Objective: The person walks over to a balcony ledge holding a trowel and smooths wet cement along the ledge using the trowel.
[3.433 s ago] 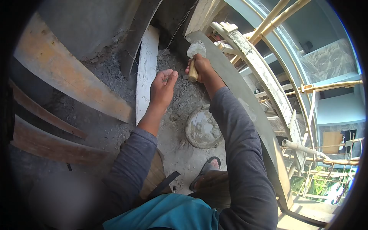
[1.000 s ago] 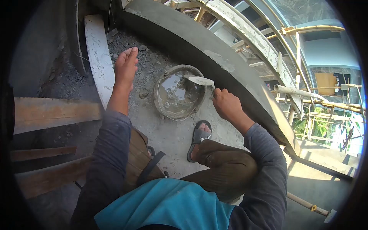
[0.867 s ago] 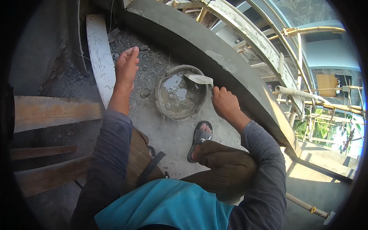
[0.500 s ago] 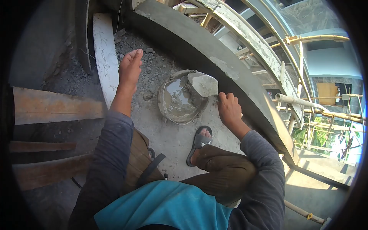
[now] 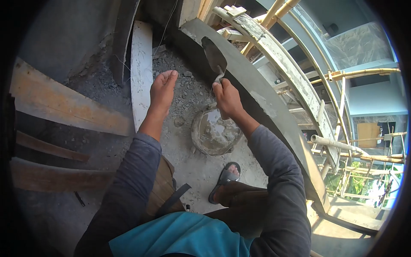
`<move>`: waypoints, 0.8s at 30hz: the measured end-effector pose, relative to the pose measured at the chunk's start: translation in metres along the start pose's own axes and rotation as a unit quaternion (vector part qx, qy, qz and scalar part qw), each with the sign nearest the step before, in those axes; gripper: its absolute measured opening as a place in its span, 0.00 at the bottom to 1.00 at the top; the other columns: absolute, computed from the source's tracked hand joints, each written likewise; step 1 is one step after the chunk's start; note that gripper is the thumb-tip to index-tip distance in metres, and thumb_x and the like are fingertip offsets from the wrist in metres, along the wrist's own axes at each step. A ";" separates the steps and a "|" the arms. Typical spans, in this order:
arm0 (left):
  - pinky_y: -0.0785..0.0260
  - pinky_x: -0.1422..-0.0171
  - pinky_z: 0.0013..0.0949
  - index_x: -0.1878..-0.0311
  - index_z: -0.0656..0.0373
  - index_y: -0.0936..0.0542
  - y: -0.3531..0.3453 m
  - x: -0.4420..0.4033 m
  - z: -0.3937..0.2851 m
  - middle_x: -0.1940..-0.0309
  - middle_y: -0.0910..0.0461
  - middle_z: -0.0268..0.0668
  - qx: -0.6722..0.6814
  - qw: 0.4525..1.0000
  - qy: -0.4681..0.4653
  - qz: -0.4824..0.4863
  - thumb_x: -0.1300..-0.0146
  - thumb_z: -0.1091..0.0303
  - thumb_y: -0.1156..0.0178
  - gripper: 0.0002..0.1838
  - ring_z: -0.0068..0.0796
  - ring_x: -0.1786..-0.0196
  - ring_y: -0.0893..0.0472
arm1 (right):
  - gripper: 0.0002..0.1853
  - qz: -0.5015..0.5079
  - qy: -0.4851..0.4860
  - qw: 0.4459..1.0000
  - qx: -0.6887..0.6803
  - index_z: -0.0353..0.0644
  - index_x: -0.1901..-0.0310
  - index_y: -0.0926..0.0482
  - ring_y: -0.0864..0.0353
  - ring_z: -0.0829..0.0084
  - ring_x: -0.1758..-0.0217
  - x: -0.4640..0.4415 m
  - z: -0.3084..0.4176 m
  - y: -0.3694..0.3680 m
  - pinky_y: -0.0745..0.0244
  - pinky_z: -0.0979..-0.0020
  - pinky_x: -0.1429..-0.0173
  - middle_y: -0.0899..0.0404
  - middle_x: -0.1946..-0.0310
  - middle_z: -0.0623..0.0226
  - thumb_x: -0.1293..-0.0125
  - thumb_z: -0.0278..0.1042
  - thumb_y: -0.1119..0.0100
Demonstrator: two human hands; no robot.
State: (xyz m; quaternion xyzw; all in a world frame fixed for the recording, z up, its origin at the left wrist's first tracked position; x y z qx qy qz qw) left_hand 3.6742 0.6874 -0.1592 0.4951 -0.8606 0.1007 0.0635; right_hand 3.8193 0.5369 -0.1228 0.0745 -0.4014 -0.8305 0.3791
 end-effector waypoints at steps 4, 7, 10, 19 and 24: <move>0.34 0.40 0.31 0.44 0.65 0.24 0.007 0.002 -0.005 0.50 0.21 0.40 -0.010 1.000 -0.002 -0.018 0.33 0.50 0.39 0.27 0.28 0.46 0.24 | 0.15 0.078 -0.099 0.949 -0.288 0.36 0.58 0.28 0.23 0.68 0.75 -0.052 0.021 -0.027 0.23 0.64 0.73 0.25 0.70 0.60 0.29 0.43 0.54; 0.34 0.40 0.31 0.44 0.65 0.24 0.014 0.005 -0.013 0.49 0.21 0.41 -0.009 1.000 0.000 -0.024 0.34 0.49 0.39 0.27 0.29 0.46 0.24 | 0.15 0.119 -0.152 0.897 -0.397 0.35 0.59 0.29 0.25 0.66 0.76 -0.076 0.032 -0.034 0.21 0.63 0.72 0.25 0.69 0.60 0.29 0.41 0.55; 0.34 0.40 0.32 0.45 0.65 0.24 0.018 0.009 -0.022 0.49 0.21 0.41 -0.012 0.999 0.001 -0.034 0.34 0.49 0.39 0.27 0.30 0.46 0.24 | 0.15 0.149 -0.192 0.861 -0.446 0.34 0.59 0.30 0.25 0.66 0.75 -0.086 0.034 -0.035 0.21 0.62 0.72 0.26 0.69 0.60 0.28 0.40 0.58; 0.35 0.39 0.31 0.44 0.66 0.24 0.018 0.008 -0.023 0.50 0.21 0.42 -0.002 1.000 0.003 -0.018 0.34 0.49 0.39 0.28 0.30 0.45 0.24 | 0.16 0.148 -0.189 0.786 -0.570 0.34 0.59 0.31 0.25 0.66 0.75 -0.102 0.037 -0.042 0.19 0.63 0.71 0.27 0.71 0.61 0.26 0.42 0.60; 0.34 0.40 0.32 0.43 0.66 0.24 0.016 0.010 -0.025 0.49 0.21 0.42 -0.013 1.000 0.007 -0.015 0.34 0.48 0.39 0.29 0.30 0.46 0.24 | 0.17 0.125 -0.210 0.772 -0.587 0.34 0.58 0.31 0.25 0.67 0.74 -0.102 0.042 -0.054 0.19 0.63 0.71 0.26 0.70 0.61 0.26 0.42 0.61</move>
Point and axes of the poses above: each hand's wrist, its own x-axis away from the middle knuckle, its own y-axis out of the back of the hand, z = x × y, the point moved 1 cm from there along -x, towards the middle knuckle
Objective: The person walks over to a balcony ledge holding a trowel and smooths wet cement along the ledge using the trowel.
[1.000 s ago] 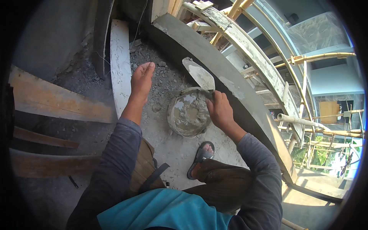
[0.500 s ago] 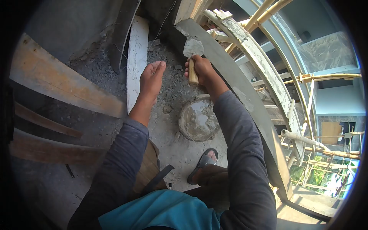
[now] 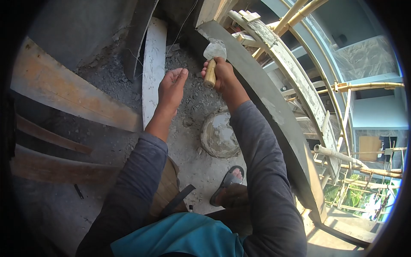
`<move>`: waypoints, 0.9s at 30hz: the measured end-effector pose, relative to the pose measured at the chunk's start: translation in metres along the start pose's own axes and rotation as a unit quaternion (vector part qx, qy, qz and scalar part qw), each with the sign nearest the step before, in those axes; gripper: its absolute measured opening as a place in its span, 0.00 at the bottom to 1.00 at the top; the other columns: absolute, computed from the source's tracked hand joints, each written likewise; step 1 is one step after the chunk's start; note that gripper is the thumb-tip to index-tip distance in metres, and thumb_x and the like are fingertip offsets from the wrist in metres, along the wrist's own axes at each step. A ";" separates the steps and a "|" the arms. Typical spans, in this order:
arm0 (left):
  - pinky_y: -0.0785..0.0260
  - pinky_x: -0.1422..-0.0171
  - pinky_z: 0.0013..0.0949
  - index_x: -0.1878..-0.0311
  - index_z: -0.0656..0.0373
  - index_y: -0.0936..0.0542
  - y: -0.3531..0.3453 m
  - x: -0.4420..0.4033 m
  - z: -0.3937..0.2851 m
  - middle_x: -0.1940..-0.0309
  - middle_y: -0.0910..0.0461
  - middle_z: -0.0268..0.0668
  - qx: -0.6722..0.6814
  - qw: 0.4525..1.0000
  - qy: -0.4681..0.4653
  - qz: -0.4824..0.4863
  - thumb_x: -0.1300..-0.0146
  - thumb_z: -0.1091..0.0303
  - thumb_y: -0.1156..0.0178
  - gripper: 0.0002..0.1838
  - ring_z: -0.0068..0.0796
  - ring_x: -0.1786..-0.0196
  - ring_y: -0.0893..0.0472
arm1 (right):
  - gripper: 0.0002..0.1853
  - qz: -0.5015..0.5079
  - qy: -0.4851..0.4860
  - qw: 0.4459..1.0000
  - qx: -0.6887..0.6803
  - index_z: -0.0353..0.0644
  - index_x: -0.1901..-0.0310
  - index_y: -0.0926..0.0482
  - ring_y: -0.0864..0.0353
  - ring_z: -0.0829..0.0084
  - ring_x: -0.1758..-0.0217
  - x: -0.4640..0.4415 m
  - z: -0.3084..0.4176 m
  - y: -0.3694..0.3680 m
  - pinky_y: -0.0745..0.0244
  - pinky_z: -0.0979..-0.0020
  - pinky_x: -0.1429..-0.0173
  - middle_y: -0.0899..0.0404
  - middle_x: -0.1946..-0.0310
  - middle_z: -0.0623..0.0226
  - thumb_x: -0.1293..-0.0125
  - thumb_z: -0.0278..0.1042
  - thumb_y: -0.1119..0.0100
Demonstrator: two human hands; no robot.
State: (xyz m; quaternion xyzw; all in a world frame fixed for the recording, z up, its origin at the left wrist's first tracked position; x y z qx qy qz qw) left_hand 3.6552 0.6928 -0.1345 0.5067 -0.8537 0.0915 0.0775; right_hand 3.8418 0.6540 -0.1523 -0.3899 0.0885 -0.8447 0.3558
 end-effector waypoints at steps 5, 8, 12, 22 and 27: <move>0.34 0.40 0.32 0.43 0.66 0.25 0.001 0.000 -0.001 0.49 0.22 0.42 -0.003 1.000 -0.005 -0.005 0.34 0.48 0.39 0.29 0.30 0.46 0.24 | 0.16 -0.044 0.075 0.996 0.014 0.34 0.58 0.31 0.24 0.66 0.74 0.006 -0.006 -0.004 0.19 0.63 0.71 0.26 0.70 0.60 0.26 0.42 0.61; 0.34 0.40 0.32 0.43 0.66 0.25 0.001 -0.002 0.003 0.49 0.22 0.42 -0.003 1.000 -0.007 0.004 0.34 0.49 0.39 0.29 0.30 0.45 0.25 | 0.16 0.012 0.045 0.999 0.000 0.34 0.58 0.31 0.24 0.65 0.73 -0.003 -0.006 -0.015 0.19 0.62 0.71 0.26 0.70 0.60 0.27 0.41 0.61; 0.30 0.43 0.36 0.43 0.67 0.25 0.003 -0.003 0.006 0.46 0.23 0.48 0.001 1.000 -0.021 0.001 0.35 0.48 0.39 0.30 0.38 0.46 0.22 | 0.16 0.017 0.027 0.999 -0.001 0.33 0.58 0.31 0.24 0.65 0.73 -0.006 -0.017 -0.021 0.19 0.62 0.71 0.26 0.69 0.59 0.27 0.40 0.61; 0.31 0.42 0.36 0.42 0.66 0.25 0.007 -0.003 0.006 0.44 0.24 0.49 0.013 1.000 -0.023 0.009 0.35 0.48 0.39 0.30 0.39 0.45 0.23 | 0.17 0.027 0.058 0.998 -0.019 0.33 0.58 0.31 0.23 0.66 0.72 -0.004 -0.025 -0.025 0.19 0.62 0.70 0.27 0.69 0.60 0.27 0.42 0.60; 0.33 0.41 0.34 0.43 0.66 0.25 0.012 -0.003 0.004 0.46 0.24 0.45 0.016 1.000 -0.002 0.001 0.34 0.49 0.40 0.29 0.34 0.44 0.25 | 0.17 -0.064 0.080 0.995 -0.015 0.33 0.57 0.32 0.24 0.64 0.72 -0.004 -0.031 -0.027 0.19 0.60 0.70 0.28 0.69 0.59 0.28 0.41 0.61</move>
Point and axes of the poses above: each hand's wrist, its own x-axis away from the middle knuckle, its own y-axis out of the back of the hand, z = x × y, the point moved 1 cm from there along -x, towards the middle knuckle
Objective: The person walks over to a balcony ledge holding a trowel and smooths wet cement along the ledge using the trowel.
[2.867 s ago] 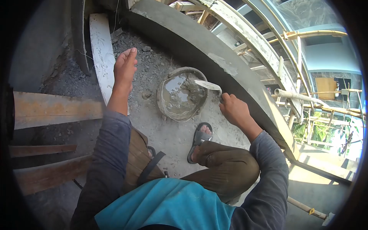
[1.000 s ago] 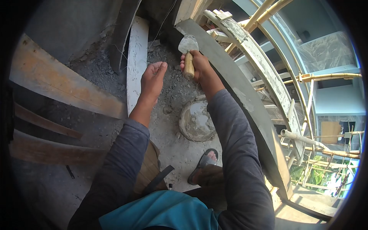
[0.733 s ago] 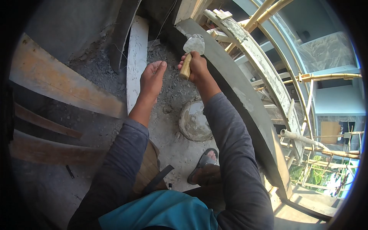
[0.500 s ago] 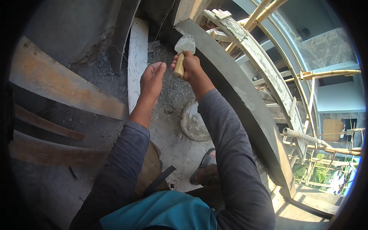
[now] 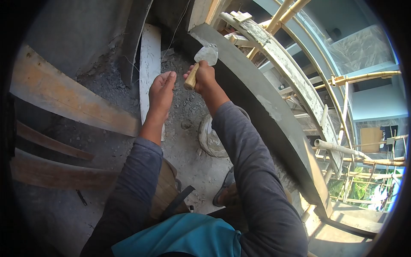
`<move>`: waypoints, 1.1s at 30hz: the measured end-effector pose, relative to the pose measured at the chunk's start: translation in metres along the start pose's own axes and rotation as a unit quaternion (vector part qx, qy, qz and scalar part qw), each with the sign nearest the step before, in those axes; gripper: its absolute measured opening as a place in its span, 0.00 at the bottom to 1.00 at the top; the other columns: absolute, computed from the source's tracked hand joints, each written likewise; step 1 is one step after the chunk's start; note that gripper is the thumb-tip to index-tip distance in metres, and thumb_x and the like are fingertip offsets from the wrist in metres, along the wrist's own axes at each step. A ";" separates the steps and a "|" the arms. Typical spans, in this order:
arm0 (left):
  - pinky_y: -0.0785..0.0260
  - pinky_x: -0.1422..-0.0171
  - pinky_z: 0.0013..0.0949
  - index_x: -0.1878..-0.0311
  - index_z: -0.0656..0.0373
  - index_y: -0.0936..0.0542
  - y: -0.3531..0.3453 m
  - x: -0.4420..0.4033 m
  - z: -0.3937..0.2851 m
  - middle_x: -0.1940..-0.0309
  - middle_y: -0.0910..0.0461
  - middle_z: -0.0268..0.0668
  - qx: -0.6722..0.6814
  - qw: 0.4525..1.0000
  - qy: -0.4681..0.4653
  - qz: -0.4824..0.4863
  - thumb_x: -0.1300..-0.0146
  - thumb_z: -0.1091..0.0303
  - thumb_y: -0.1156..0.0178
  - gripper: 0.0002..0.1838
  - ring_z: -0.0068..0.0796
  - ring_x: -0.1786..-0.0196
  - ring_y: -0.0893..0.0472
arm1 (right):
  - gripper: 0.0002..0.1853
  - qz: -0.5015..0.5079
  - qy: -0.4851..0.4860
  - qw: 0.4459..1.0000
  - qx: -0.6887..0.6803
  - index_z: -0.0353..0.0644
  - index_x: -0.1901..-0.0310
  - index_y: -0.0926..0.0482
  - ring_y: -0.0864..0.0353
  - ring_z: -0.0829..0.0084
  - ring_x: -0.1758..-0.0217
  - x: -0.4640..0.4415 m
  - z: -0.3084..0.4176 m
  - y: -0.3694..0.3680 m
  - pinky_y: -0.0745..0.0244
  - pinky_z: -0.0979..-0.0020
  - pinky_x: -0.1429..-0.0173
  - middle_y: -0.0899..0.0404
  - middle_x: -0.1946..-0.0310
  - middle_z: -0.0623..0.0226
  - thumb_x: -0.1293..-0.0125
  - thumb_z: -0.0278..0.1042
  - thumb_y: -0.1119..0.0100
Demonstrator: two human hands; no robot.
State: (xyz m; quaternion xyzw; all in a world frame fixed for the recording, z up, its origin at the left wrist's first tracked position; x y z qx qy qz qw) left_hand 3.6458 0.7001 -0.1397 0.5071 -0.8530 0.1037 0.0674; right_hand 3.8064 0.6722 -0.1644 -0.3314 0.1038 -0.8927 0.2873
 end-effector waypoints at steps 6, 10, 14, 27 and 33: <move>0.33 0.38 0.37 0.42 0.67 0.25 0.001 -0.001 0.001 0.43 0.25 0.50 0.007 1.000 -0.017 0.000 0.34 0.48 0.40 0.30 0.39 0.41 0.25 | 0.17 -0.021 0.006 0.999 -0.048 0.35 0.57 0.31 0.26 0.68 0.74 0.037 0.002 0.022 0.20 0.64 0.71 0.28 0.70 0.63 0.26 0.42 0.64; 0.34 0.44 0.30 0.44 0.66 0.25 -0.007 -0.002 0.007 0.52 0.21 0.37 -0.008 1.000 -0.023 0.002 0.33 0.50 0.39 0.27 0.25 0.50 0.25 | 0.17 0.041 -0.012 0.998 -0.037 0.36 0.56 0.30 0.26 0.70 0.73 0.026 -0.001 0.027 0.21 0.66 0.71 0.27 0.69 0.64 0.26 0.43 0.62; 0.34 0.45 0.29 0.44 0.65 0.25 -0.010 0.000 0.008 0.53 0.21 0.37 -0.010 1.000 -0.014 0.007 0.34 0.50 0.39 0.27 0.25 0.50 0.25 | 0.17 0.057 -0.019 0.998 -0.032 0.36 0.56 0.30 0.25 0.69 0.73 0.015 -0.002 0.026 0.21 0.65 0.71 0.27 0.69 0.63 0.27 0.43 0.61; 0.32 0.39 0.36 0.41 0.66 0.26 -0.010 0.001 0.003 0.43 0.25 0.49 -0.001 1.000 0.017 0.022 0.34 0.49 0.40 0.29 0.39 0.41 0.25 | 0.17 0.009 0.005 0.999 -0.037 0.36 0.55 0.31 0.26 0.67 0.73 0.023 -0.008 0.019 0.21 0.62 0.72 0.28 0.68 0.62 0.28 0.44 0.60; 0.32 0.39 0.37 0.42 0.66 0.25 -0.008 0.000 0.004 0.43 0.24 0.48 -0.013 1.000 0.009 0.018 0.34 0.49 0.40 0.29 0.39 0.41 0.25 | 0.17 -0.023 0.032 0.997 -0.061 0.36 0.54 0.31 0.27 0.67 0.73 0.036 -0.014 0.035 0.21 0.60 0.71 0.28 0.67 0.62 0.28 0.44 0.60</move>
Point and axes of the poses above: each hand's wrist, its own x-axis away from the middle knuckle, its own y-axis out of the back of the hand, z = x × y, the point moved 1 cm from there along -x, towards the middle knuckle
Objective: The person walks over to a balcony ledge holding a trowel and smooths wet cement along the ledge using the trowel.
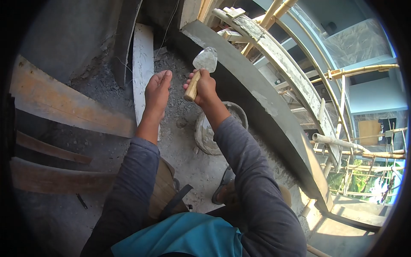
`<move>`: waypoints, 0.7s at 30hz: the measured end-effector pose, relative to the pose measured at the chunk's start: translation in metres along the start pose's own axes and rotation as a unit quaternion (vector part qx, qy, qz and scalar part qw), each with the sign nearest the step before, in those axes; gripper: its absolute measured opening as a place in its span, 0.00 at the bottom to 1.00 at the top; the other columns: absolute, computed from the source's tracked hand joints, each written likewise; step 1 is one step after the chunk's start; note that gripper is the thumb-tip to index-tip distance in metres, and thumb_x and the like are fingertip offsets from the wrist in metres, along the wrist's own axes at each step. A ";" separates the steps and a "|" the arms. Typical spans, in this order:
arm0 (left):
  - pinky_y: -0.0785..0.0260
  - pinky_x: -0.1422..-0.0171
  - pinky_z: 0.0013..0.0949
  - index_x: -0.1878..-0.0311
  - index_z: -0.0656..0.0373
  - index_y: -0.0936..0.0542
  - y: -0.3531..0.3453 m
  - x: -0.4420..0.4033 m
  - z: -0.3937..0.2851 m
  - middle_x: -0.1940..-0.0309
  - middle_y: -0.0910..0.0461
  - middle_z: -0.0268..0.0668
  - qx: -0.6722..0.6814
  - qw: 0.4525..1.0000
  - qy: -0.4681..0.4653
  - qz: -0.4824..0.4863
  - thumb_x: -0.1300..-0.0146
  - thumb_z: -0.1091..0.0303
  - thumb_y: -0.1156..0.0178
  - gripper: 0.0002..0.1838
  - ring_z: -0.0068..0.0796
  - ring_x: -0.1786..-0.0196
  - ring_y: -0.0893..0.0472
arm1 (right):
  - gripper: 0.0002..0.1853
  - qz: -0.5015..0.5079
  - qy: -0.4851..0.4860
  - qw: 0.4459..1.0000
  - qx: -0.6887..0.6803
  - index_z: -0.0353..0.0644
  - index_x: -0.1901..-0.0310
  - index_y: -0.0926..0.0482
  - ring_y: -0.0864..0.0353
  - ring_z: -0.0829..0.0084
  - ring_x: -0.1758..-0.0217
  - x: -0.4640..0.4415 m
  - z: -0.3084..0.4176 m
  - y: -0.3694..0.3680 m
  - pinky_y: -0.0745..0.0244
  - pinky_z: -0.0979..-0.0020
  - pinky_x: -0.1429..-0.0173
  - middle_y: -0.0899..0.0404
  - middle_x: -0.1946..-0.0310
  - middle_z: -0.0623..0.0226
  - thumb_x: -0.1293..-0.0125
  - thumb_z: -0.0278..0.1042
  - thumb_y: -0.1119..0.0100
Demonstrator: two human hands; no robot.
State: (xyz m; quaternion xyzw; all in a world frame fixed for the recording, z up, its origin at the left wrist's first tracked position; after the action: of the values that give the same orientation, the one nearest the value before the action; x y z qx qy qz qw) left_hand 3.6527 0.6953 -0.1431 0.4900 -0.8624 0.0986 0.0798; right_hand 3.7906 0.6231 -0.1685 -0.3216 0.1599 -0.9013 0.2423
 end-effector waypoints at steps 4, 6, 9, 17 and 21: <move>0.32 0.39 0.37 0.43 0.67 0.25 -0.002 0.001 0.001 0.44 0.24 0.48 0.009 1.000 0.002 0.004 0.34 0.49 0.40 0.29 0.38 0.41 0.25 | 0.16 0.072 -0.050 0.996 -0.006 0.37 0.54 0.32 0.27 0.68 0.74 -0.008 0.000 -0.002 0.22 0.61 0.70 0.28 0.68 0.63 0.27 0.43 0.61; 0.33 0.39 0.37 0.43 0.67 0.25 -0.001 0.000 0.000 0.44 0.24 0.47 0.003 1.000 -0.001 -0.005 0.34 0.49 0.40 0.29 0.38 0.42 0.25 | 0.16 0.002 -0.017 0.999 -0.029 0.37 0.56 0.32 0.28 0.68 0.74 -0.006 -0.003 -0.001 0.23 0.61 0.70 0.29 0.69 0.64 0.27 0.44 0.61; 0.33 0.38 0.37 0.43 0.66 0.25 0.000 -0.004 0.004 0.45 0.24 0.47 -0.001 1.000 -0.005 -0.009 0.34 0.49 0.40 0.28 0.37 0.42 0.25 | 0.15 -0.038 0.003 0.999 -0.034 0.39 0.56 0.32 0.28 0.68 0.74 0.007 -0.002 0.000 0.23 0.61 0.70 0.30 0.68 0.64 0.27 0.44 0.61; 0.36 0.54 0.27 0.46 0.59 0.23 -0.002 -0.005 0.011 0.60 0.24 0.30 -0.005 1.000 -0.005 -0.003 0.36 0.45 0.39 0.27 0.20 0.57 0.30 | 0.17 0.041 -0.045 0.998 -0.019 0.39 0.55 0.31 0.26 0.70 0.73 0.003 -0.004 -0.005 0.22 0.65 0.71 0.28 0.69 0.66 0.25 0.45 0.63; 0.36 0.54 0.26 0.46 0.59 0.23 0.000 -0.008 0.012 0.61 0.25 0.29 -0.002 1.000 -0.011 -0.009 0.36 0.45 0.39 0.27 0.19 0.58 0.30 | 0.17 -0.036 -0.003 0.998 -0.042 0.39 0.54 0.31 0.27 0.70 0.72 0.016 -0.008 0.007 0.22 0.65 0.70 0.28 0.68 0.66 0.24 0.45 0.64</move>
State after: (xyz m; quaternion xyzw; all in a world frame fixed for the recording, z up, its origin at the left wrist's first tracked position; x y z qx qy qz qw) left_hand 3.6564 0.6990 -0.1564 0.4987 -0.8590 0.0909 0.0718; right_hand 3.7768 0.6095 -0.1689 -0.3395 0.1849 -0.9011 0.1965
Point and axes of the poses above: each hand's wrist, its own x-axis away from the middle knuckle, its own y-axis out of the back of the hand, z = x × y, the point moved 1 cm from there along -x, towards the middle knuckle
